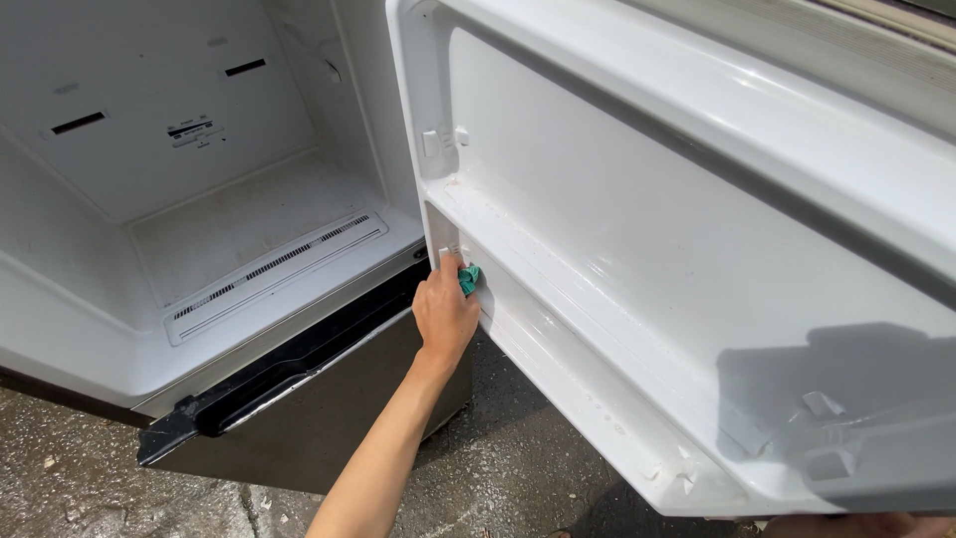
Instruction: Cleaning the exterior and interior of a refrigerator using a cloth and soapy water.
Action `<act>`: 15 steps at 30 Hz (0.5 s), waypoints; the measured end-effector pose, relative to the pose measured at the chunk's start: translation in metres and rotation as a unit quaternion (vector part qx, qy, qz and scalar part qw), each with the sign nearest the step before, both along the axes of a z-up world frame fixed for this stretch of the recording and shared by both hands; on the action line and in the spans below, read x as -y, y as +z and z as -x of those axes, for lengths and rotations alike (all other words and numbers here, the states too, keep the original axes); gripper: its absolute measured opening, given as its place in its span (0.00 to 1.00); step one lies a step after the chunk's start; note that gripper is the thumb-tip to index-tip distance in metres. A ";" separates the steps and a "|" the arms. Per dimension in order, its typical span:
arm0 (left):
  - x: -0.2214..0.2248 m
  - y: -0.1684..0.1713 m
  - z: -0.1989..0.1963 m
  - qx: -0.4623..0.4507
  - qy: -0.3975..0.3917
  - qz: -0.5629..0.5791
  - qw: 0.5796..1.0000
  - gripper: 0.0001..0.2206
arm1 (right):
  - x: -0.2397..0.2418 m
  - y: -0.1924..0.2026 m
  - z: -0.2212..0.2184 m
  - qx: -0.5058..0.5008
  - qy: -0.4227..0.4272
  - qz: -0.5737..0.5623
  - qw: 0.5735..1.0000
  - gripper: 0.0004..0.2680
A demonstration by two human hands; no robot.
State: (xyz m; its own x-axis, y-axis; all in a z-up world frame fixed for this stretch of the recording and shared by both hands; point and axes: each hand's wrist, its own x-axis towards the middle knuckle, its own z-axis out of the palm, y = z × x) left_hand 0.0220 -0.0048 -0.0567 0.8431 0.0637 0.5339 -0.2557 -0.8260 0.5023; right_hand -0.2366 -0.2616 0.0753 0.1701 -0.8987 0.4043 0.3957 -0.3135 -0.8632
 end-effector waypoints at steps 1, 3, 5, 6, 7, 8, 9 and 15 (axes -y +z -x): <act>0.005 0.000 0.004 0.031 -0.005 0.022 0.999 0.15 | -0.008 0.027 -0.029 0.005 0.003 -0.009 1.000 0.26; -0.003 -0.005 0.002 0.039 -0.032 0.000 0.999 0.17 | -0.002 0.015 -0.014 -0.062 -0.025 0.172 0.983 0.26; -0.011 -0.007 -0.007 0.044 -0.061 -0.023 0.997 0.21 | 0.005 0.002 -0.005 -0.135 -0.048 0.342 0.928 0.27; -0.015 -0.008 -0.015 0.089 -0.032 -0.040 0.995 0.20 | 0.007 -0.005 -0.005 -0.109 -0.022 0.283 0.953 0.24; -0.019 -0.008 -0.021 0.133 -0.001 -0.055 0.990 0.19 | 0.012 -0.012 -0.004 -0.082 0.009 0.223 0.971 0.23; -0.018 -0.008 -0.012 0.129 -0.001 -0.054 0.990 0.19 | 0.013 -0.012 -0.003 -0.085 0.010 0.224 0.971 0.23; -0.018 -0.003 -0.010 0.079 -0.006 -0.016 0.997 0.20 | 0.013 -0.011 -0.005 -0.043 0.039 0.254 0.965 0.24; -0.041 0.056 0.025 -0.159 -0.052 0.231 0.958 0.12 | 0.014 -0.004 -0.007 0.028 0.143 0.234 0.961 0.26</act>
State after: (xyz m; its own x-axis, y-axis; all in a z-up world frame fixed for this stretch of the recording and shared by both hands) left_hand -0.0028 0.0360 -0.0009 0.9733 0.1384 0.1832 -0.0970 -0.4754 0.8744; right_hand -0.2299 -0.2754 0.0712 0.3494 -0.5353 0.7690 0.5646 -0.5347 -0.6287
